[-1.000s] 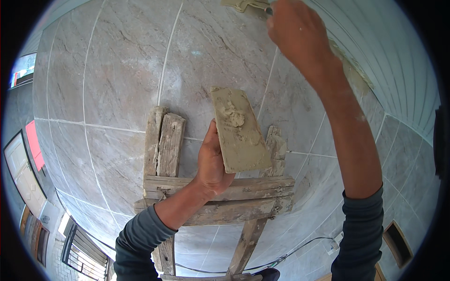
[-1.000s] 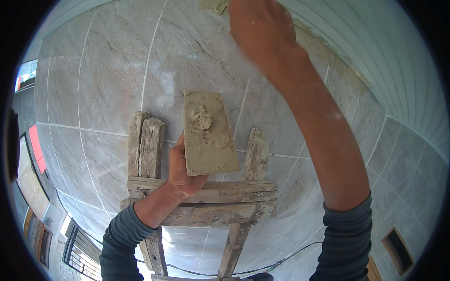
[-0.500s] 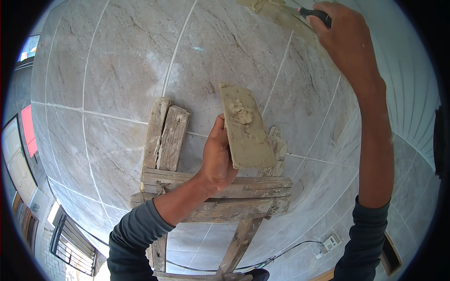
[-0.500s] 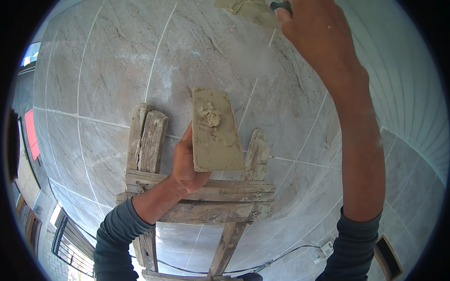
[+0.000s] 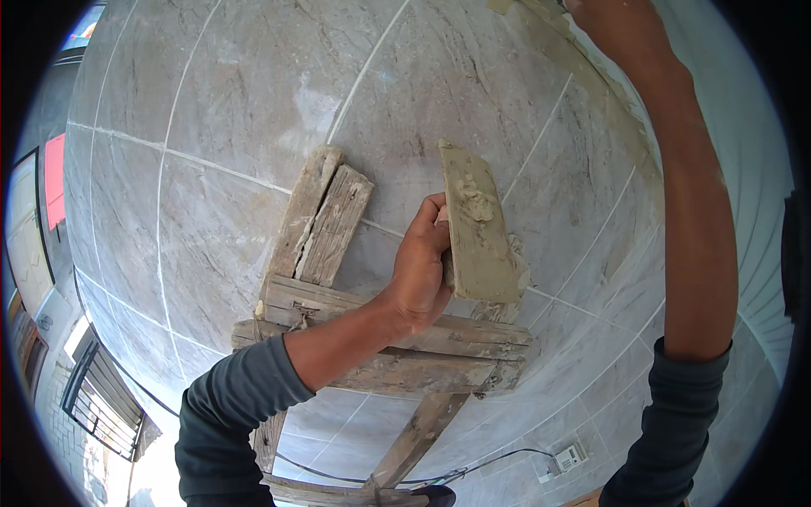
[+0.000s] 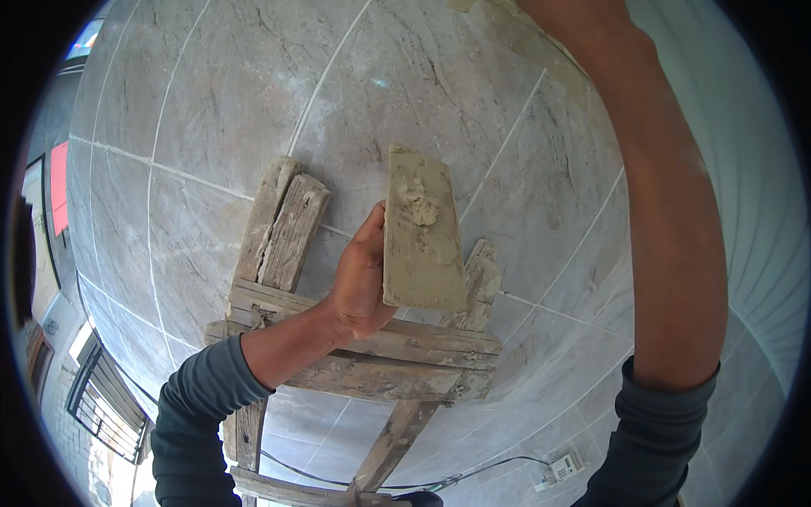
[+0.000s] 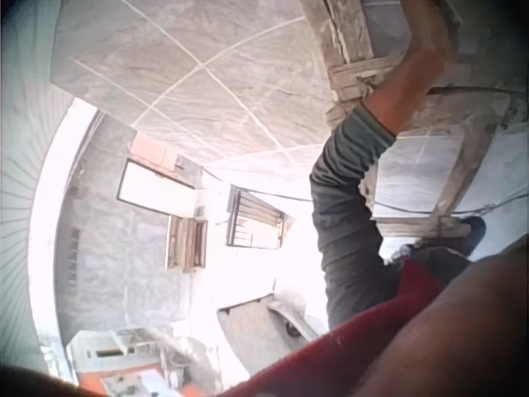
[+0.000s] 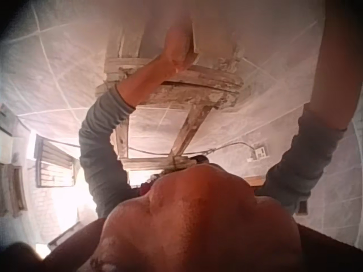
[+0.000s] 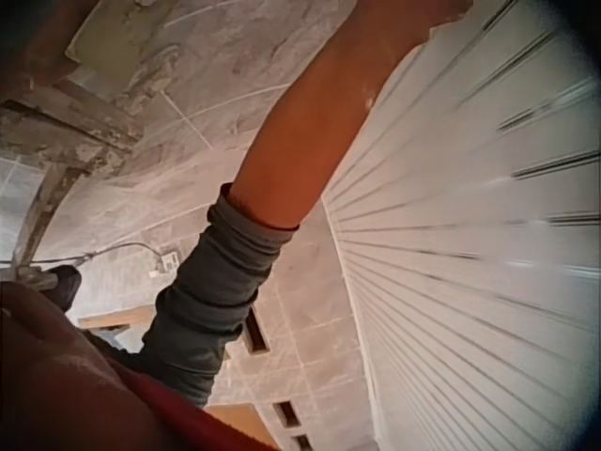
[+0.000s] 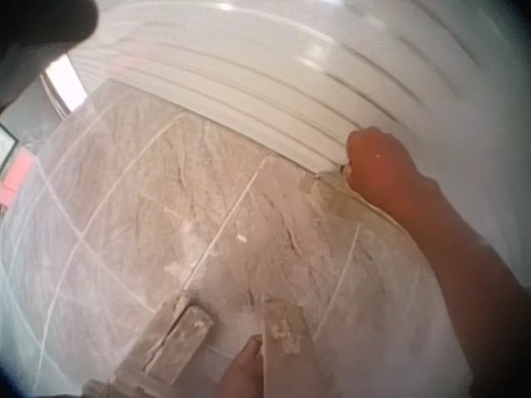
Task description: The person applies plaster to the gap between a tiled wall and the ceiling using a putty knife, repeatedly taking material from a handheld board.
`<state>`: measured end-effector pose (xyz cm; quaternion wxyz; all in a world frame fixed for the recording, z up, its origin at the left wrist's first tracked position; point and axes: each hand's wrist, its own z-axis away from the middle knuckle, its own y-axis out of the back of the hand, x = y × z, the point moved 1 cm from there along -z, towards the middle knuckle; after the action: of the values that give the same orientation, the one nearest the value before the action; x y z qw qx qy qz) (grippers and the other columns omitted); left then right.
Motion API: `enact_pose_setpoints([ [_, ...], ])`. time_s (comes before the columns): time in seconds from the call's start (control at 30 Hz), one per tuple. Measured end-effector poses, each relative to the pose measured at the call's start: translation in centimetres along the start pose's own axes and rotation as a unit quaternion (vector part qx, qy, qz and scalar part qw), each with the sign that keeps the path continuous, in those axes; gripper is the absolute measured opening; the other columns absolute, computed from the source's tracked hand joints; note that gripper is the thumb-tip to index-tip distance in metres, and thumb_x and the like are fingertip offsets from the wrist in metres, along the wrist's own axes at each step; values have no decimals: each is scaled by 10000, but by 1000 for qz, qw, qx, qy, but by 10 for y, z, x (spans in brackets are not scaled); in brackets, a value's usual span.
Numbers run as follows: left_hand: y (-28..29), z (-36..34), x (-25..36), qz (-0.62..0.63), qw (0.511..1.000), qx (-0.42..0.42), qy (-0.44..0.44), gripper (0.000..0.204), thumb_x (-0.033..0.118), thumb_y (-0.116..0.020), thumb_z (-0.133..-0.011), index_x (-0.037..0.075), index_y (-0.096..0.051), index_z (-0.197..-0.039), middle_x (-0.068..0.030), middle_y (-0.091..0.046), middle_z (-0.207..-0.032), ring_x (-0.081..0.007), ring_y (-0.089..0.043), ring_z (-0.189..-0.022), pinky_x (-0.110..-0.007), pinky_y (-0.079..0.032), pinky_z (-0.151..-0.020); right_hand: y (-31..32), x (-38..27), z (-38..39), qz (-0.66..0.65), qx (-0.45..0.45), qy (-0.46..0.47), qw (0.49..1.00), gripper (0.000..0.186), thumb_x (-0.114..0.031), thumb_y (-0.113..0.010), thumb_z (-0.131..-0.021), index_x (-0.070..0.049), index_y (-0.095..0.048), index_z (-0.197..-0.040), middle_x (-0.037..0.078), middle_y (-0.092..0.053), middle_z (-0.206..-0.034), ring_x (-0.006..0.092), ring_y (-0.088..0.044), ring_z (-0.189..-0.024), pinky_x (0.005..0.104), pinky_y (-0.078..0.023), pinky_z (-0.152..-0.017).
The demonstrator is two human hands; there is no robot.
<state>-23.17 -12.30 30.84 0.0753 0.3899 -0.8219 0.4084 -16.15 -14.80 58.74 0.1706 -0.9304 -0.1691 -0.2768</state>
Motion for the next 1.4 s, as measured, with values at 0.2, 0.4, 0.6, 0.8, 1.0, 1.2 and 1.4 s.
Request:
enact_pose_setpoints([
  [0.2,-1,0,1,2,1000,14,-4,397,74,-294,-959,111,-340,-1352,-93,-479,-1288,-220,-518,-1182,-413,-464,-987,57,4,16,-26,-37,60,997,209,-152,-687,-784,23,-622,-879,202,-610,-887,347,-597,-850,424,-479,-769],
  [0.4,1,-2,-1,-1,1000,4,-13,401,62,-296,-944,108,-336,-1340,-105,-488,-1268,-220,-534,-1157,-411,-467,-980,24,-6,39,-58,-32,93,993,182,-142,-619,-862,10,-662,-953,157,-626,-867,316,-634,-829,433,-505,-754],
  [0.6,0,-3,-3,6,1000,5,-13,373,56,-299,-941,102,-349,-1308,-108,-522,-1219,-217,-559,-1116,-408,-476,-966,-4,-22,16,33,2,128,991,243,-204,-628,-880,4,-664,-1000,152,-622,-837,312,-624,-749,417,-490,-720],
  [0.8,1,-1,-1,-4,1000,18,-12,327,60,-297,-947,103,-371,-1263,-113,-539,-1183,-210,-574,-1085,-390,-492,-944,12,-19,-19,9,16,42,999,217,-176,-684,-787,24,-626,-847,203,-609,-871,352,-593,-840,423,-477,-771],
  [1.0,2,-2,0,8,1000,19,-12,303,69,-308,-953,103,-388,-1243,-106,-541,-1179,-201,-575,-1081,-381,-496,-936,55,-12,-11,-3,-49,17,999,183,-166,-678,-773,11,-632,-790,205,-619,-827,351,-607,-804,426,-486,-737],
  [1.2,1,0,1,6,1000,18,-8,359,61,-312,-951,115,-373,-1301,-83,-529,-1211,-205,-562,-1111,-393,-485,-952,20,2,52,-230,-30,-109,967,261,-215,-582,-918,32,-641,-976,213,-643,-864,348,-628,-769,421,-487,-679],
  [1.4,3,1,2,-2,1000,23,0,419,112,-304,-968,157,-340,-1383,-65,-506,-1284,-219,-540,-1152,-418,-463,-978,-67,-35,76,-296,127,-86,943,333,-259,-570,-926,41,-557,-1070,224,-597,-913,373,-606,-812,431,-479,-713],
])
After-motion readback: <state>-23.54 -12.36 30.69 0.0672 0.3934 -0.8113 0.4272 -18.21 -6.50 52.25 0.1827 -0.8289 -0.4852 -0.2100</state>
